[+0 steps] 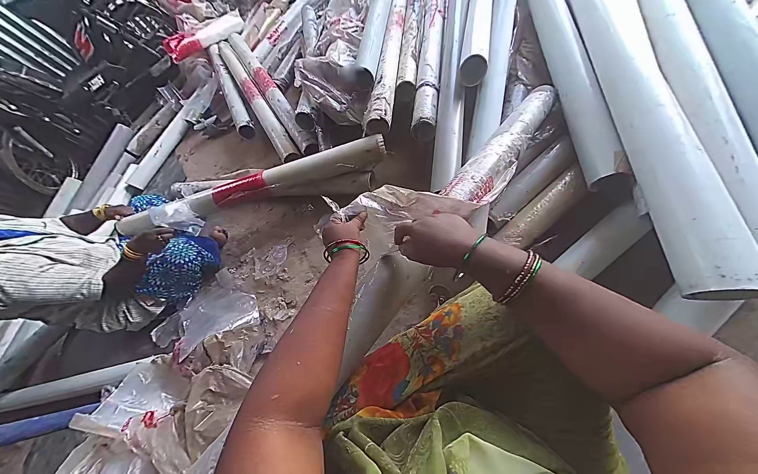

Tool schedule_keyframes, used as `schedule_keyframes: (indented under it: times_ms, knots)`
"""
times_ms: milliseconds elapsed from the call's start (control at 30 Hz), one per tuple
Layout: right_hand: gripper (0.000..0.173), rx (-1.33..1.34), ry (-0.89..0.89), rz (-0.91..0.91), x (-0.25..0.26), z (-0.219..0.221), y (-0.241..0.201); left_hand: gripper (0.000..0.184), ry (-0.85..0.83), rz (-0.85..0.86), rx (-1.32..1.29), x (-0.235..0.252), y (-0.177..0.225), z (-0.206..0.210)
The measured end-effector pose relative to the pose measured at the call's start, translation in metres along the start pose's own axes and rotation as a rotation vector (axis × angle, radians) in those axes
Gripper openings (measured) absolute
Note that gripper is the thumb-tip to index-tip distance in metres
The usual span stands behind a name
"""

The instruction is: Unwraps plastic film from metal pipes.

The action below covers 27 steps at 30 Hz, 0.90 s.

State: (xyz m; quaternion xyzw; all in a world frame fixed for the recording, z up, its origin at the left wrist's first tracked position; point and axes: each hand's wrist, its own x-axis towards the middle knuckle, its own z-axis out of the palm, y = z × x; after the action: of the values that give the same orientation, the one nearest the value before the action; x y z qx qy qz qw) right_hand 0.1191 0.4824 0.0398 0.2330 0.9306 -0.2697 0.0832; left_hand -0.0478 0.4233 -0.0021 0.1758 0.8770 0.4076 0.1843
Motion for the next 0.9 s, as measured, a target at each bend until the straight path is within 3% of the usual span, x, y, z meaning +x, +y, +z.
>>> schedule_keyframes:
  times_ms: [267,433,600,800,900]
  knots:
    - [0.022,-0.132,0.018,-0.015,0.035,0.020,-0.003,0.032,0.024,0.029,-0.037,-0.005,0.000,0.002]
    - [0.023,-0.061,0.060,0.205,0.017,0.005,0.019,0.035,0.051,0.048,-0.135,0.001,0.000,-0.002]
    - [0.029,-0.035,0.167,0.385,0.007,-0.010,0.053,0.037,0.024,0.094,-0.065,0.002,0.007,-0.007]
    - [0.032,-0.089,0.103,0.351,0.004,-0.016,0.023,0.039,-0.012,0.078,-0.015,0.008,0.010,-0.010]
    - [0.030,-0.043,0.130,0.233,-0.003,-0.019,0.011,0.038,-0.022,0.083,-0.014,0.011,0.010,-0.010]
